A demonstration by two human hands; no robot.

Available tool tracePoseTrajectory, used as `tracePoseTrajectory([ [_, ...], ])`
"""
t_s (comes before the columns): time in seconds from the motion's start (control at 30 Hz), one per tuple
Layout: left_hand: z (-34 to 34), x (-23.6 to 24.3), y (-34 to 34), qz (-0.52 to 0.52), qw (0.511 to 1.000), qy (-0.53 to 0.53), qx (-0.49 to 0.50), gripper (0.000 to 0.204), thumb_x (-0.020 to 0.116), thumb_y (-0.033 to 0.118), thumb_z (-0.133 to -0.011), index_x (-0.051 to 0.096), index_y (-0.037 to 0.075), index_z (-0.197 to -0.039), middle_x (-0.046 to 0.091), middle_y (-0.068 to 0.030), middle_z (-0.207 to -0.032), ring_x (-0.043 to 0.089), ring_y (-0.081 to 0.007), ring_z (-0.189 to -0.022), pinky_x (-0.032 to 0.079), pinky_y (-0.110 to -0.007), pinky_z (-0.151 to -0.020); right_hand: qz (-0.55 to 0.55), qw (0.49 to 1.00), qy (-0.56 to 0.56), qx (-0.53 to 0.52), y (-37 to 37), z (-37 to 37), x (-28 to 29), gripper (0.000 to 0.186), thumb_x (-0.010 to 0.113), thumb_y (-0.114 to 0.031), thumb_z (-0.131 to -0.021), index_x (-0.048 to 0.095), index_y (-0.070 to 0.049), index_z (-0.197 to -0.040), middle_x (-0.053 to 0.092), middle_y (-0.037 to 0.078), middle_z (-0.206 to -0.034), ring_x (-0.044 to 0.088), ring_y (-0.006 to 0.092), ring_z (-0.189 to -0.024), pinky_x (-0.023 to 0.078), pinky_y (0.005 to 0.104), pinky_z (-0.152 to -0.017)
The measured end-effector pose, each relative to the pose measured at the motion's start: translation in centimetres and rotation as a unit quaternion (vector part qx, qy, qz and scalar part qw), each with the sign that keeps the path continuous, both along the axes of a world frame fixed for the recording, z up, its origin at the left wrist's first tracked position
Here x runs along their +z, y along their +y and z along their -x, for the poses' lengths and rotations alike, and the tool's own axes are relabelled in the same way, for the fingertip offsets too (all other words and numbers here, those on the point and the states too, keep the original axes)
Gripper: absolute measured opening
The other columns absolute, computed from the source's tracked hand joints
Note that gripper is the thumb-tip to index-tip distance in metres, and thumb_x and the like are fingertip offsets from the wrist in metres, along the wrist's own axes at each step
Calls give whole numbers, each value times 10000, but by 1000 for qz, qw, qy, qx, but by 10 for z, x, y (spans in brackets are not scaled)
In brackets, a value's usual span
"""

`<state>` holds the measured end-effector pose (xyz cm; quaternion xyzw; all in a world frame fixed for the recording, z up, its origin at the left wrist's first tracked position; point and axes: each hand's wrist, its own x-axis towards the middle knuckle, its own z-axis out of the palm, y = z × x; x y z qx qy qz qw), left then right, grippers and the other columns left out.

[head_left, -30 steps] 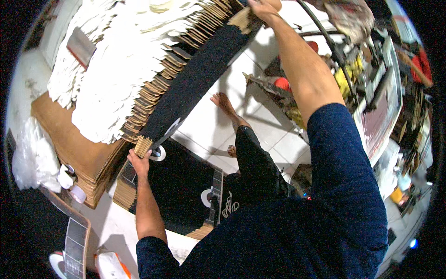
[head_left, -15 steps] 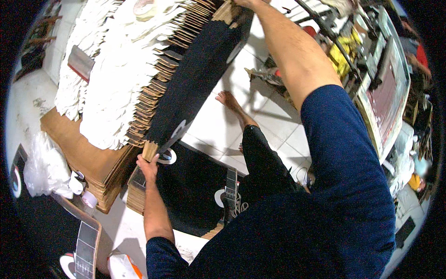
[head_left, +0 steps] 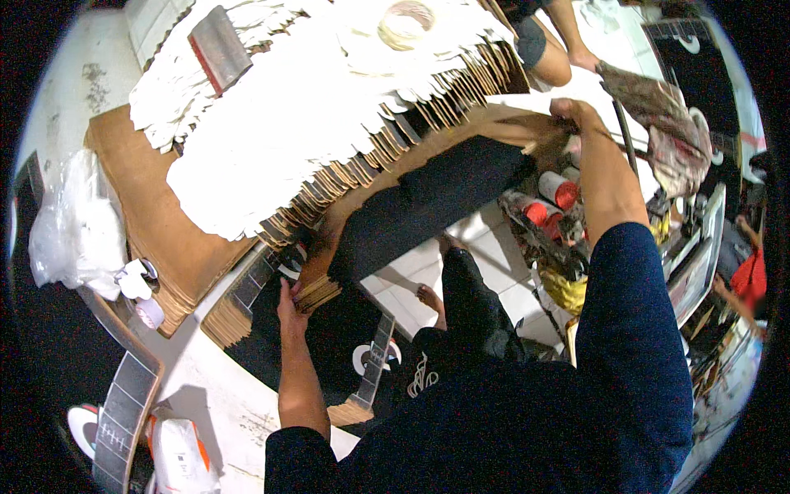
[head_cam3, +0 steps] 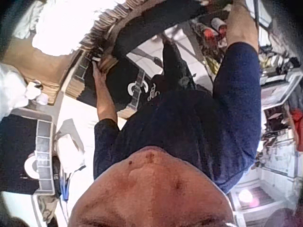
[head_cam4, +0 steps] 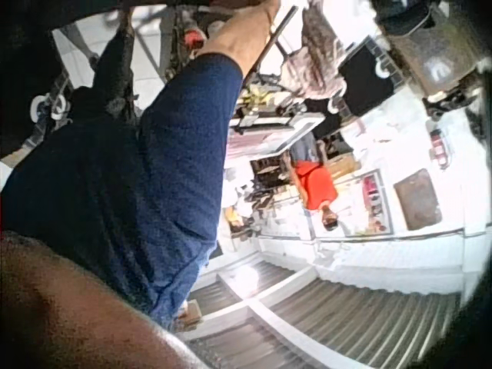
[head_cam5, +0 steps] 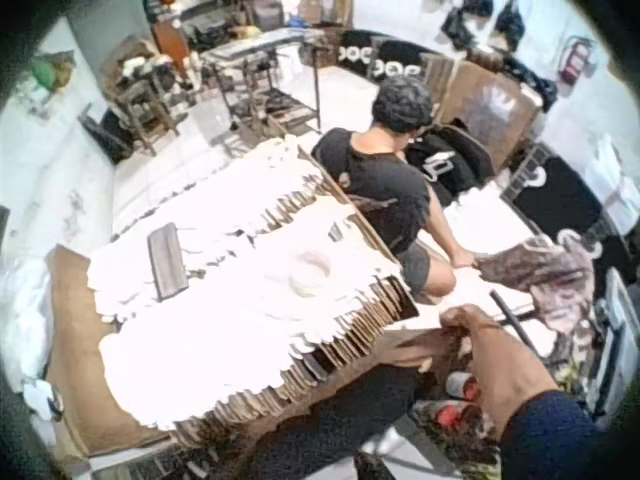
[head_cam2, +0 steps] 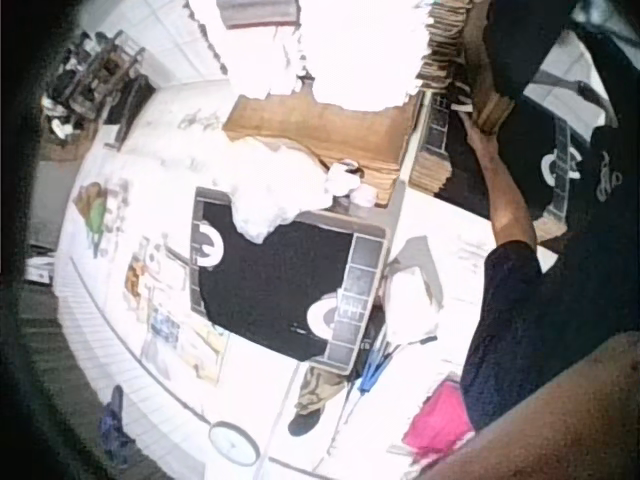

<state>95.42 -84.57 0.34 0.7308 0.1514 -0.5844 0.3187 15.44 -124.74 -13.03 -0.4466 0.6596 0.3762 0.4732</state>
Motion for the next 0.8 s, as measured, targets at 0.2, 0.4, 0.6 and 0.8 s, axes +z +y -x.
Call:
tracePoseTrajectory([
  [0.2,8,-17,5,-76,995,51,48,488,655,400,-992,630,44,-1325,683,-156,-1291,661,-354,-1148,561,-529,-898,-46,983,27,174,11,-19,6,446,430,-351,-1042,745,-85,-1213,723,123,-1272,668,270,-1201,494,433,-1055],
  [0.4,-1,-15,-8,-239,962,96,-89,485,587,401,-991,604,71,-1346,667,-166,-1325,658,-357,-1161,539,-567,-970,5,978,129,164,49,11,-45,511,271,-374,-1108,475,-91,-1482,575,149,-1477,506,284,-1407,363,440,-1179],
  [0.6,-26,-82,38,-134,966,170,-140,624,502,539,-1044,575,29,-1396,635,-162,-1388,649,-352,-1186,532,-518,-982,20,952,110,286,55,25,-42,486,259,-283,-1110,591,-66,-1390,615,182,-1430,536,333,-1395,424,535,-1151],
  [0.8,-55,-104,86,-118,958,18,-261,713,398,604,-1075,548,8,-1438,622,-148,-1411,634,-307,-1214,534,-478,-984,28,944,106,313,51,-59,19,449,281,-224,-1100,584,-39,-1374,639,208,-1379,595,363,-1320,490,533,-1073],
])
